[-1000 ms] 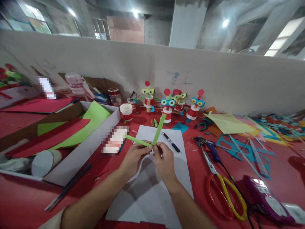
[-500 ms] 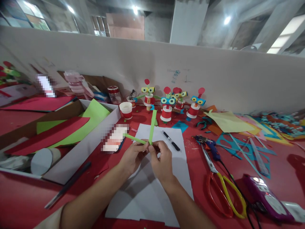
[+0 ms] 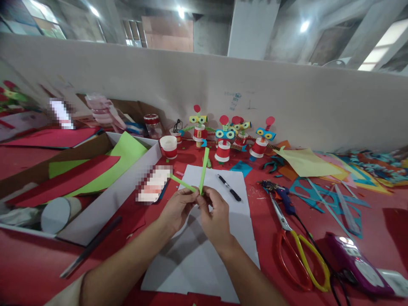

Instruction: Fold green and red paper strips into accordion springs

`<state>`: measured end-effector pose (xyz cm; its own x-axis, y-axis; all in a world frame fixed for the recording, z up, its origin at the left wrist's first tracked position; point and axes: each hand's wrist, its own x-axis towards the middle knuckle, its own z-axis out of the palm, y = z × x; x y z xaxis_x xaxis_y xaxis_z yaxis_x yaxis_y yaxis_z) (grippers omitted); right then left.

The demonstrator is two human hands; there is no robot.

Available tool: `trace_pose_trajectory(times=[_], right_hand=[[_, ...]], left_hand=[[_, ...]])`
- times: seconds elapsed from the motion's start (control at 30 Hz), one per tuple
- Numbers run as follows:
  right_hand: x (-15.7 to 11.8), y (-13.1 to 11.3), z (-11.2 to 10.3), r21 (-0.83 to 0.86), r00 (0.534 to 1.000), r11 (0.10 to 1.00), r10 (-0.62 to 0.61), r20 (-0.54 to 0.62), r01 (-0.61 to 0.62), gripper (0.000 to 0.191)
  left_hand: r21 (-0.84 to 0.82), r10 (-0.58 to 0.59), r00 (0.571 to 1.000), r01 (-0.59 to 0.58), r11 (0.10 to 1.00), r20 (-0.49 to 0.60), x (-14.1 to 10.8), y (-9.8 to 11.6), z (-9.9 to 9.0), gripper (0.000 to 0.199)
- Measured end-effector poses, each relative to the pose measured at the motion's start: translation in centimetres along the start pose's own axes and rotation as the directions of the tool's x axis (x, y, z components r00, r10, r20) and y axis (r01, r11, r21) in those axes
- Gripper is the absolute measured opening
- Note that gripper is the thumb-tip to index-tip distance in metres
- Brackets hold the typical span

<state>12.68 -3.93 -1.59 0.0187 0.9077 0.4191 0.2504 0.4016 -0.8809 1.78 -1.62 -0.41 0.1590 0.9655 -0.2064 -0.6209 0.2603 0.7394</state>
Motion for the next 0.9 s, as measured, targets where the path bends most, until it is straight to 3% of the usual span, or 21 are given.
trace_pose_trajectory(times=[0.37,0.9], right_hand=[[0.40,-0.65,-0.27,0.222,0.984,0.959,0.170,0.044,-0.176,0.014],[0.47,-0.92,-0.15,0.307,0.983,0.936,0.182,-0.004,-0.172,0.014]], left_hand=[[0.021,0.089,0.992,-0.091,0.996,0.094,-0.24,-0.21,-0.03,0.021],[-0.002,0.032,0.994,-0.032,0.999,0.108,-0.68,0.29,0.51,0.024]])
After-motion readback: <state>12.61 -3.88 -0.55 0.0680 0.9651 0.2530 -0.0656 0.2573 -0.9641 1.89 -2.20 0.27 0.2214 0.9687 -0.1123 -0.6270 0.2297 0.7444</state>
